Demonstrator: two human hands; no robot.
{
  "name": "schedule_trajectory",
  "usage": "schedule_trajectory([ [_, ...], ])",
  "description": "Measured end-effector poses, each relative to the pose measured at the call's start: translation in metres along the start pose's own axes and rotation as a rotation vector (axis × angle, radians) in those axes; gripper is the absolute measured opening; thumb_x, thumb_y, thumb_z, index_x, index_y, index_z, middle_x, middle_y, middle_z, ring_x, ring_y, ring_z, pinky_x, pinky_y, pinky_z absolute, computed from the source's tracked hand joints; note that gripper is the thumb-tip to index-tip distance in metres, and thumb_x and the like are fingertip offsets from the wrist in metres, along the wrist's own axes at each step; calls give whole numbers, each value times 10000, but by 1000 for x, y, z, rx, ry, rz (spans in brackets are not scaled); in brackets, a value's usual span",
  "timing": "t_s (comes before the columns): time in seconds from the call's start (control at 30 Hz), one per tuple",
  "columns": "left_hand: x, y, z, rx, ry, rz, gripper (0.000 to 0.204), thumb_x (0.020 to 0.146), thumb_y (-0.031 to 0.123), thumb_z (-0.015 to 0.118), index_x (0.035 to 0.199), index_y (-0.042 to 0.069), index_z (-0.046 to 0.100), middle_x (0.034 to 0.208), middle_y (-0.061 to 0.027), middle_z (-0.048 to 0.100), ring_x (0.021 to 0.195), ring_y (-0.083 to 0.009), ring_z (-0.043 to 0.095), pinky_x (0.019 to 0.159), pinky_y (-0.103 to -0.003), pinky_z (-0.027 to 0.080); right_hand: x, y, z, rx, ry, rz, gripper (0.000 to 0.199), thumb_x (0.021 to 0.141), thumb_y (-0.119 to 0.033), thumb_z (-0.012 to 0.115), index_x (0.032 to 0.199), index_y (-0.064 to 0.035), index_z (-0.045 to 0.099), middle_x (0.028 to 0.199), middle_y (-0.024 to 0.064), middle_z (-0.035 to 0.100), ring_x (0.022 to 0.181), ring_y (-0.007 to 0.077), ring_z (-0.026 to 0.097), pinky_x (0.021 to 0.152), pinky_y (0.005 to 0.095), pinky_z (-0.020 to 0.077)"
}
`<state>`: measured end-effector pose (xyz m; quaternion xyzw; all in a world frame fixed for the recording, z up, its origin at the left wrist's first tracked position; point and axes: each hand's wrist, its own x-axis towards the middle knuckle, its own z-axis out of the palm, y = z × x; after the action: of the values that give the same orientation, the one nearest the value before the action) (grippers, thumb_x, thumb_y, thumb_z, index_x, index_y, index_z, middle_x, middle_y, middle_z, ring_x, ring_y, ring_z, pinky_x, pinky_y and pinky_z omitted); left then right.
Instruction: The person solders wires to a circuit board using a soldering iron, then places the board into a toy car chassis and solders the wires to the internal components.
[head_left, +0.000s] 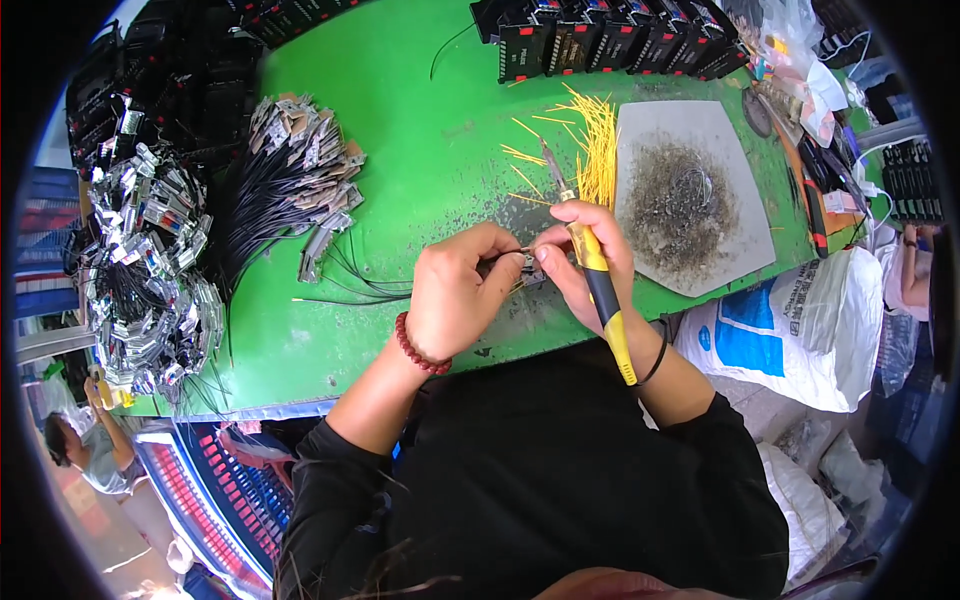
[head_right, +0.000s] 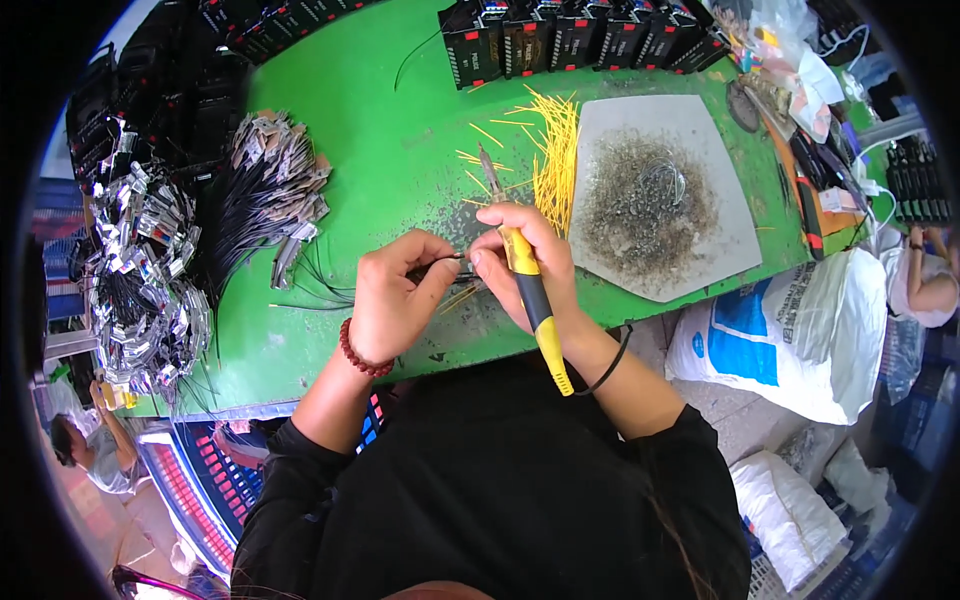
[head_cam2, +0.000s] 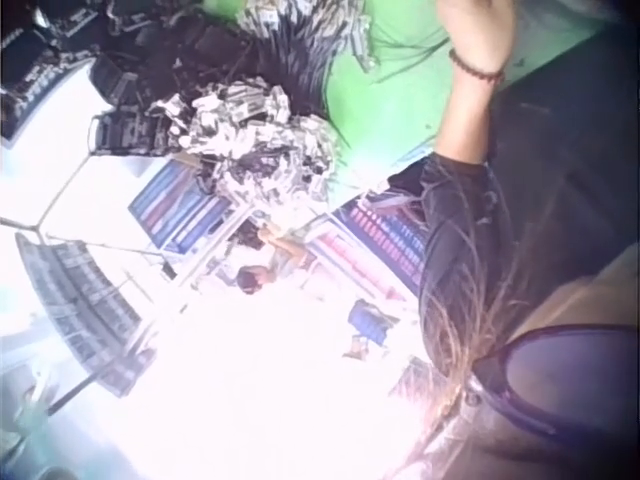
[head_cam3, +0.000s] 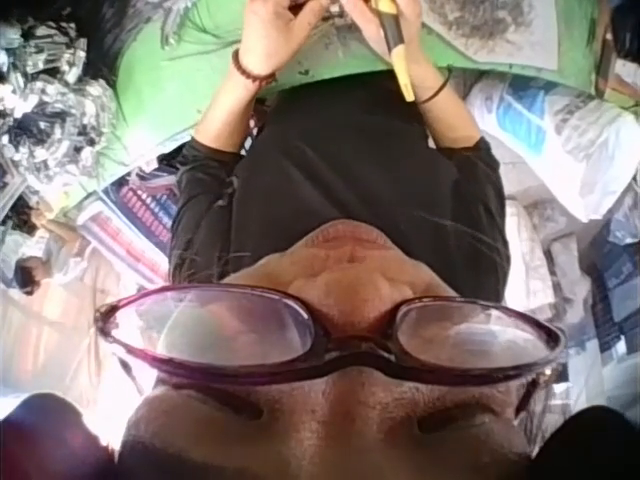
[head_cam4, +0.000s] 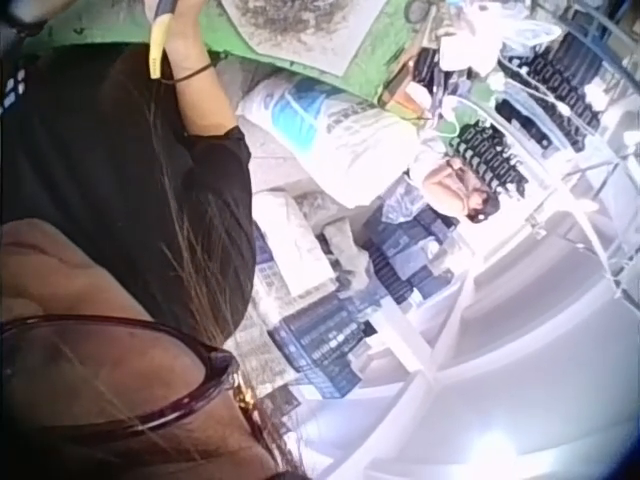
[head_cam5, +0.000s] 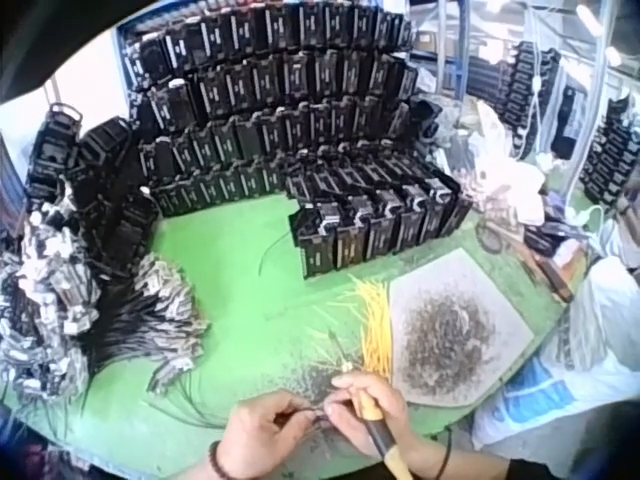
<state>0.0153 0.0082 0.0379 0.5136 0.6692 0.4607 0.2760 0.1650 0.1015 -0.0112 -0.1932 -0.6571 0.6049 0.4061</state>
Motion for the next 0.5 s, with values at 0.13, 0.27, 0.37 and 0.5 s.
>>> schedule_trajectory([
  [0.13, -1, -2, 2, 14, 66, 20, 76, 813, 29, 697, 860, -6, 649, 725, -116, 656, 623, -202, 653, 583, -300, 511, -5, 2, 1, 47, 81, -6, 370, 872, 14, 680, 1203, -22, 521, 851, 74, 665, 776, 88, 627, 677, 221, 515],
  [0.27, -5, -1, 2, 20, 70, 11, 79, 806, 30, 703, 853, -4, 648, 730, -115, 656, 625, -197, 653, 583, -294, 512, -5, -2, -6, -21, 77, -24, 437, 846, 52, 686, 1233, -35, 502, 905, 87, 685, 784, 89, 639, 690, 218, 525],
  [0.37, -6, -3, 4, 28, 42, 16, 88, 800, 30, 708, 850, -6, 646, 732, -113, 658, 632, -191, 654, 582, -292, 513, -5, -7, 3, -11, 57, -55, 450, 830, 62, 693, 1227, -37, 505, 898, 82, 684, 790, 87, 642, 685, 216, 526],
  [0.5, -6, -7, 7, 3, 59, 57, 89, 793, 29, 713, 849, 4, 649, 740, -115, 657, 636, -211, 656, 581, -302, 515, -4, -8, 5, -70, 49, -34, 442, 834, 59, 691, 1223, -40, 508, 874, 71, 675, 770, 81, 631, 671, 213, 519],
])
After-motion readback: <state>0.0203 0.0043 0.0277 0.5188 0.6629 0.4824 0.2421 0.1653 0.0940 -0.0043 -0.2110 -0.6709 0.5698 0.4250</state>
